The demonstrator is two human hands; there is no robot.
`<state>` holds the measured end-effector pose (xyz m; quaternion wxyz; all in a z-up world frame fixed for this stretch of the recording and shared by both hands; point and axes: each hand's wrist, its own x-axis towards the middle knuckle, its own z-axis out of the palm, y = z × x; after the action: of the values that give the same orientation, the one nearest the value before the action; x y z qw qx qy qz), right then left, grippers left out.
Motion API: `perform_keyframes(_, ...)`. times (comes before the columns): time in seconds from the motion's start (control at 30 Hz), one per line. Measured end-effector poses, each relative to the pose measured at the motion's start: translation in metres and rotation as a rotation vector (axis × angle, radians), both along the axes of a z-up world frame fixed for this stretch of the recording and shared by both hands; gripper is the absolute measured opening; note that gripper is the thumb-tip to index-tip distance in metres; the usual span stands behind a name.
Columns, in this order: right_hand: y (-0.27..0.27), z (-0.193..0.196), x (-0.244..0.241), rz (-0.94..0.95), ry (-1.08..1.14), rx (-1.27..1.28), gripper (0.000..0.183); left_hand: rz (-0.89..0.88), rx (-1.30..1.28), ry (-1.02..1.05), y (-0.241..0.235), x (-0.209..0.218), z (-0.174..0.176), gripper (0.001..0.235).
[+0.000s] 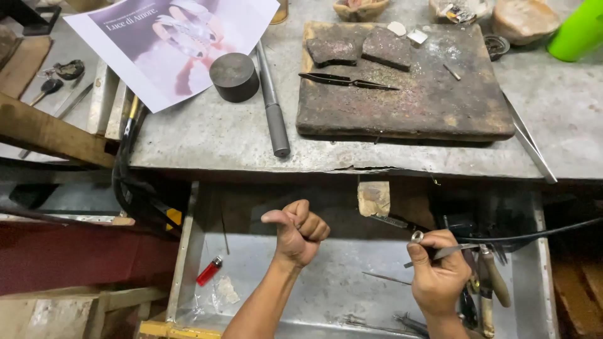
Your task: The person holds a small metal ring against a wooden block and uses a metal file to smooth its edges. The ring is rotated and repositioned repeatedly to file different sections. The work continues throughout the clip without a visible final state.
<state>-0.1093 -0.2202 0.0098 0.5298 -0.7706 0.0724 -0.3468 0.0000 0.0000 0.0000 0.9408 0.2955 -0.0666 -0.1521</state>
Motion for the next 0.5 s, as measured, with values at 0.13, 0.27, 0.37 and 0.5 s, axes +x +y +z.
perform_keyframes(0.13, -0.0008, 0.0003, -0.0024, 0.001, -0.005, 0.01, 0.015, 0.0, -0.002, -0.006, -0.0025, -0.0018, -0.0023, 0.075)
perform_keyframes(0.27, 0.0012, 0.0038, -0.004, -0.013, -0.003, -0.004, 0.015, -0.01, -0.007, -0.018, -0.0035, -0.0044, -0.0023, 0.076)
perform_keyframes(0.37, 0.0011, 0.0034, -0.005, -0.015, -0.004, 0.011, 0.014, -0.012, -0.004, -0.008, -0.0051, -0.0062, -0.0027, 0.076)
perform_keyframes(0.5, 0.0009, 0.0065, -0.0034, 0.0, -0.006, 0.01, 0.013, -0.014, 0.011, 0.001, -0.0069, -0.0063, -0.0041, 0.075)
